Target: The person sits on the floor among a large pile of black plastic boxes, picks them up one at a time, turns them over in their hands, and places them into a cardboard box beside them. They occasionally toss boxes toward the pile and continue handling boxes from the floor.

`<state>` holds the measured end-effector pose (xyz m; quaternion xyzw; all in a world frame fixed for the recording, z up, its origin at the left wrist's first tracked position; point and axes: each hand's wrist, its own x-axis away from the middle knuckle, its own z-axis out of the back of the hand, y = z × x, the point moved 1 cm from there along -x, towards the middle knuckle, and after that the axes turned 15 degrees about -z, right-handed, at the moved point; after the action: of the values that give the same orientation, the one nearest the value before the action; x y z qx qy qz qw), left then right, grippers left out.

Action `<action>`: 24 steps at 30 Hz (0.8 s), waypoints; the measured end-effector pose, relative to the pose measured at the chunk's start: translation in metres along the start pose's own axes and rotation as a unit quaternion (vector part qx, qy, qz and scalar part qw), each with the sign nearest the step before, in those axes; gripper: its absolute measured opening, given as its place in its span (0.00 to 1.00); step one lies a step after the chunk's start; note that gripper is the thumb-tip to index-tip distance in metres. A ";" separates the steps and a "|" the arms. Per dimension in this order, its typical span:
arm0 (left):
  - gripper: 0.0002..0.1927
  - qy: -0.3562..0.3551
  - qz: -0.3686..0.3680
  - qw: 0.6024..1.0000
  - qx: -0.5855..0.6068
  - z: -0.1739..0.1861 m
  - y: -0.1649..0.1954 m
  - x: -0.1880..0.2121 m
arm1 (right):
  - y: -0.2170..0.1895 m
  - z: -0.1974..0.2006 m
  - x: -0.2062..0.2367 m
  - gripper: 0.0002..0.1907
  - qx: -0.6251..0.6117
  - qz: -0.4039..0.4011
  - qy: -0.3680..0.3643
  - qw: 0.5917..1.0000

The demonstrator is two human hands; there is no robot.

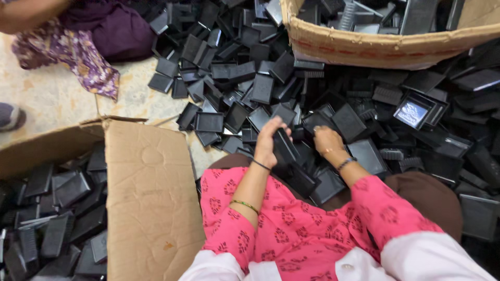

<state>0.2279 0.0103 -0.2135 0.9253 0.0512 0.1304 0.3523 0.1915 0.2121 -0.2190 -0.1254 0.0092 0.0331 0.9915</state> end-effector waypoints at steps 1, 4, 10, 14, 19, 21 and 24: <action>0.17 0.012 -0.007 0.999 -0.052 0.000 -0.003 0.001 | 0.007 -0.001 0.001 0.10 -0.012 -0.015 -0.034 0.999; 0.19 0.018 0.031 0.985 -0.166 -0.010 -0.012 0.008 | 0.035 0.006 0.013 0.08 -0.377 -0.180 -0.132 0.899; 0.20 -0.121 0.200 0.970 -0.059 -0.023 -0.029 0.018 | 0.030 0.059 0.059 0.13 -0.754 -0.215 -0.299 0.544; 0.25 -0.122 -0.003 0.974 -0.188 -0.007 -0.031 0.015 | -0.015 0.078 0.077 0.28 -0.503 -0.110 -0.041 0.856; 0.34 -0.063 -0.050 0.988 -0.129 -0.010 -0.019 0.018 | -0.045 0.074 0.088 0.37 -0.366 -0.036 0.051 0.929; 0.40 0.017 0.012 1.000 -0.010 -0.017 -0.006 0.020 | -0.042 0.069 0.091 0.35 -0.486 -0.062 -0.042 0.871; 0.48 -0.003 0.006 0.999 -0.043 -0.030 0.003 0.023 | -0.038 0.064 0.098 0.35 -0.603 -0.061 -0.134 0.784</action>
<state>0.2420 0.0316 -0.1847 0.9100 0.0387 0.1315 0.3914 0.2922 0.1973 -0.1499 -0.6920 -0.1537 -0.0125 0.7052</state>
